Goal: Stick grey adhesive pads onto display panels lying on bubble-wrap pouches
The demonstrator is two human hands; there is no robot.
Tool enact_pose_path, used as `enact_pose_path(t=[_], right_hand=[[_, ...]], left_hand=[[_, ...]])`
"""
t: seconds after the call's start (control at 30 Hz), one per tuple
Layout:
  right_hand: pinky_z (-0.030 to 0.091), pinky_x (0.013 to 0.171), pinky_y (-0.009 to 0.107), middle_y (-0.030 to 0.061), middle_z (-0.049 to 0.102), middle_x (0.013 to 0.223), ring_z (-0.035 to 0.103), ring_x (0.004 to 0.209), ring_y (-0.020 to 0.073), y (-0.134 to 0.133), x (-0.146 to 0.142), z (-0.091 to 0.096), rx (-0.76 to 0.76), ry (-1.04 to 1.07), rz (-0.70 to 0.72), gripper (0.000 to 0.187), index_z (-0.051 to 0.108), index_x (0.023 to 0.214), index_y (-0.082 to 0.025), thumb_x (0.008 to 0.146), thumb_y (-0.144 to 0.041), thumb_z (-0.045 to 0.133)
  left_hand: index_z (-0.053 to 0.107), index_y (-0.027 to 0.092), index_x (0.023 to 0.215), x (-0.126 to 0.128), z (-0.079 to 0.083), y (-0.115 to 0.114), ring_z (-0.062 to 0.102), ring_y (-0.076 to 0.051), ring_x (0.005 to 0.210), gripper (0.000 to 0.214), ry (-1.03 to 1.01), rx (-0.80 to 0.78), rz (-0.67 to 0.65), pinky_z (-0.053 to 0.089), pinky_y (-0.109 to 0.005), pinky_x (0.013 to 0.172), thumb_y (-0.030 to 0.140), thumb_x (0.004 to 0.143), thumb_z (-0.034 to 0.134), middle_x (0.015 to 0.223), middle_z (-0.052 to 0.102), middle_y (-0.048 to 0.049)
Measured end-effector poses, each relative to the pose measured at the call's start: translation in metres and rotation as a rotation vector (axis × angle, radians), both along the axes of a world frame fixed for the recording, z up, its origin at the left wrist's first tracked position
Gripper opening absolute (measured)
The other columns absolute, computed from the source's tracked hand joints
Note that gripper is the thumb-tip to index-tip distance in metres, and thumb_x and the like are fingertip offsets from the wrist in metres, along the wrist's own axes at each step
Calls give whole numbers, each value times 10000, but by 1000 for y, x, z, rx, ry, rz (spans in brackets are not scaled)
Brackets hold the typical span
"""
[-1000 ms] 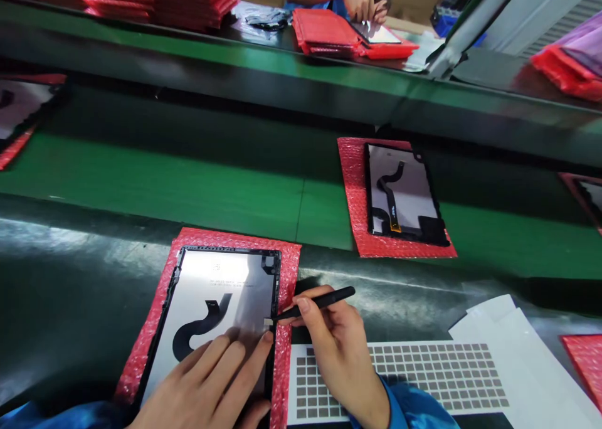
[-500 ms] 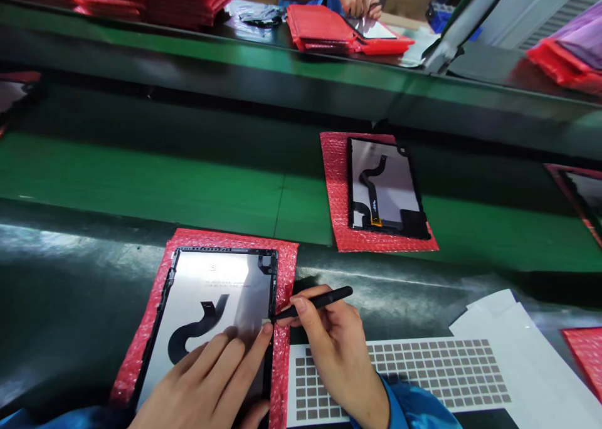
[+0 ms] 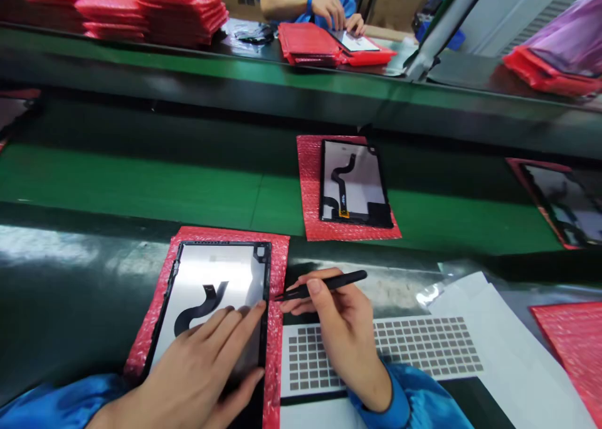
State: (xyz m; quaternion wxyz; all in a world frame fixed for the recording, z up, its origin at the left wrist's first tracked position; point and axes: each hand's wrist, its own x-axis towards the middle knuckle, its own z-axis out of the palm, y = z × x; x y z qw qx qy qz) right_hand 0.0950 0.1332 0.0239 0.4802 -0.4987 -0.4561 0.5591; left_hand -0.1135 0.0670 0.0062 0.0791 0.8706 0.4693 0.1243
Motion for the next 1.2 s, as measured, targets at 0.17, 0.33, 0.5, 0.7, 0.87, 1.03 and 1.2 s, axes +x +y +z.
enact_pose_path(t=[0.17, 0.33, 0.5, 0.7, 0.87, 1.03, 1.2], right_hand=[[724, 652, 329, 26, 825, 883, 833, 718, 240, -35, 46, 28, 95, -89, -60, 164, 814, 967, -277, 970, -418, 730], [728, 636, 351, 42, 818, 888, 827, 712, 253, -101, 105, 21, 72, -238, -46, 127, 811, 993, -268, 986, -349, 713], [697, 593, 308, 74, 790, 837, 794, 657, 233, -150, 139, -1, 28, -407, -24, 197, 794, 913, -213, 1007, -331, 669], [682, 570, 287, 69, 797, 833, 789, 624, 218, -164, 146, -17, 47, -429, -108, 196, 788, 888, -212, 997, -336, 682], [666, 545, 267, 82, 791, 803, 782, 612, 211, -161, 145, -16, 60, -467, -106, 263, 787, 823, -194, 994, -363, 681], [659, 522, 260, 75, 778, 767, 773, 580, 202, -160, 142, -14, 41, -490, -85, 288, 784, 799, -188, 992, -373, 678], [661, 554, 259, 70, 772, 760, 777, 610, 198, -162, 144, -16, 23, -487, -83, 345, 756, 712, -201, 1005, -357, 661]], left_hand=[[400, 43, 1481, -4, 6, 0, 666, -299, 958, 588, 3, -40, 10, 623, -420, 712, 349, 988, 497, 1092, 662, -147], [429, 32, 1474, 5, 11, -18, 648, -289, 892, 570, 28, 63, 41, 563, -380, 656, 375, 1021, 483, 1049, 649, -147], [601, 112, 1340, 53, 10, -67, 594, -293, 1145, 476, -86, 202, -209, 457, -401, 961, 434, 1060, 391, 1250, 675, -131], [610, 160, 1374, 111, -11, -86, 519, -291, 1274, 454, -8, 212, -480, 338, -425, 1050, 432, 1045, 457, 1521, 540, -98], [553, 99, 1432, 119, -15, -80, 460, -345, 1278, 837, 63, 119, -541, 314, -469, 1044, 763, 947, 402, 1566, 462, -162], [537, 131, 1440, 119, -11, -79, 451, -344, 1271, 856, 94, 88, -551, 300, -467, 1050, 792, 898, 489, 1574, 453, -137], [540, 126, 1433, 120, -12, -77, 467, -344, 1260, 791, 83, 74, -563, 311, -463, 1034, 739, 940, 457, 1564, 464, -144]])
